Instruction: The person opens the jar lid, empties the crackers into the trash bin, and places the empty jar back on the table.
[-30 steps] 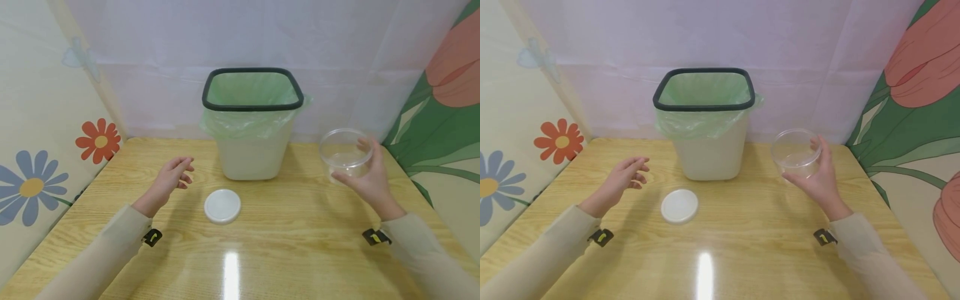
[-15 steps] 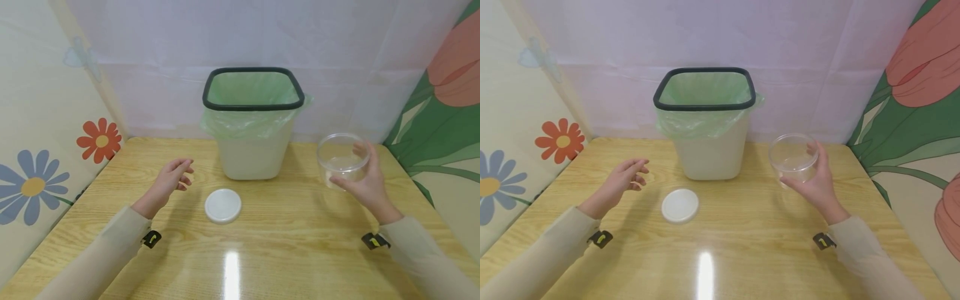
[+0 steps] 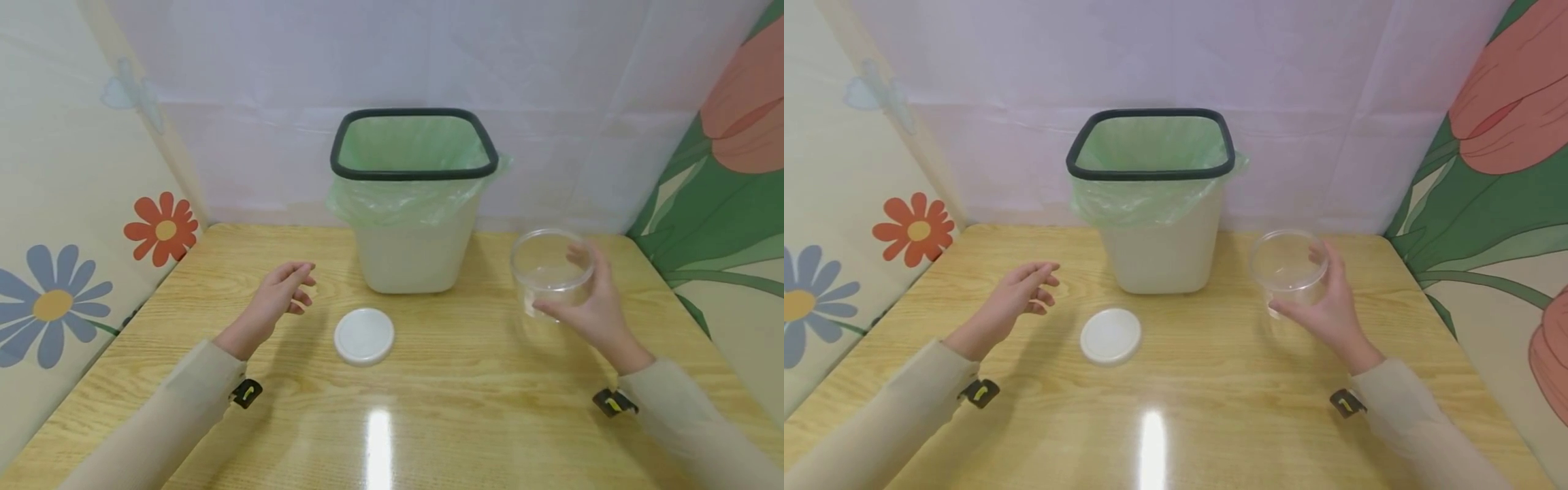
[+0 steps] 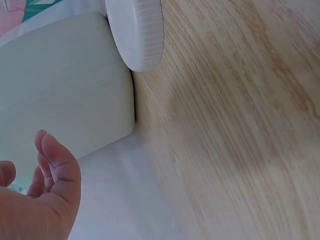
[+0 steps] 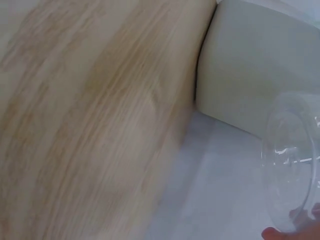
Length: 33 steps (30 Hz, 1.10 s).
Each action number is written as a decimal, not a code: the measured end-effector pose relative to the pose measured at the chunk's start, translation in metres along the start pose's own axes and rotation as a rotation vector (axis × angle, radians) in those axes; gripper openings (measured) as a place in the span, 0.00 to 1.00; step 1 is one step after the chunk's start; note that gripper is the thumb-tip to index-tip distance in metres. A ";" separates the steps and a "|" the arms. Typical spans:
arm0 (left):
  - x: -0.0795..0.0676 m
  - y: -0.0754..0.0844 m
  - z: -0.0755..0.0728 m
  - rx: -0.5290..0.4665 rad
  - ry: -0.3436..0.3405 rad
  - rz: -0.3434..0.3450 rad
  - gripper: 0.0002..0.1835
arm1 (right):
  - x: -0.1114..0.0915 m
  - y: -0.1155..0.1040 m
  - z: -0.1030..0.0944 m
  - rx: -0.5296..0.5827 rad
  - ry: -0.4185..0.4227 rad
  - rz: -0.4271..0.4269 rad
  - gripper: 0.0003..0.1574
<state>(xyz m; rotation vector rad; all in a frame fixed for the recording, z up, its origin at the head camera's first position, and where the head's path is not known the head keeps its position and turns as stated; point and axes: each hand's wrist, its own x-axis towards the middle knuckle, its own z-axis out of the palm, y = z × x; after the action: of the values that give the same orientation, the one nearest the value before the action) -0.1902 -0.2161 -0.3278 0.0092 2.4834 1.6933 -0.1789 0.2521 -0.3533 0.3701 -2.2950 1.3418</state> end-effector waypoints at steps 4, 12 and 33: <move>-0.001 0.000 0.000 -0.003 -0.001 -0.004 0.31 | -0.003 0.000 0.004 0.008 -0.027 0.011 0.73; -0.002 -0.001 0.001 0.002 0.001 -0.011 0.30 | -0.006 -0.002 0.009 0.018 -0.033 0.002 0.72; -0.002 -0.007 0.001 -0.002 -0.005 -0.019 0.31 | -0.012 0.002 0.013 0.030 -0.043 -0.005 0.70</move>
<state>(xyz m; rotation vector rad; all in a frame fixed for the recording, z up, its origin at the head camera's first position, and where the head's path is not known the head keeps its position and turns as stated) -0.1875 -0.2174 -0.3346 -0.0103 2.4700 1.6869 -0.1726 0.2419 -0.3659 0.4186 -2.3096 1.3795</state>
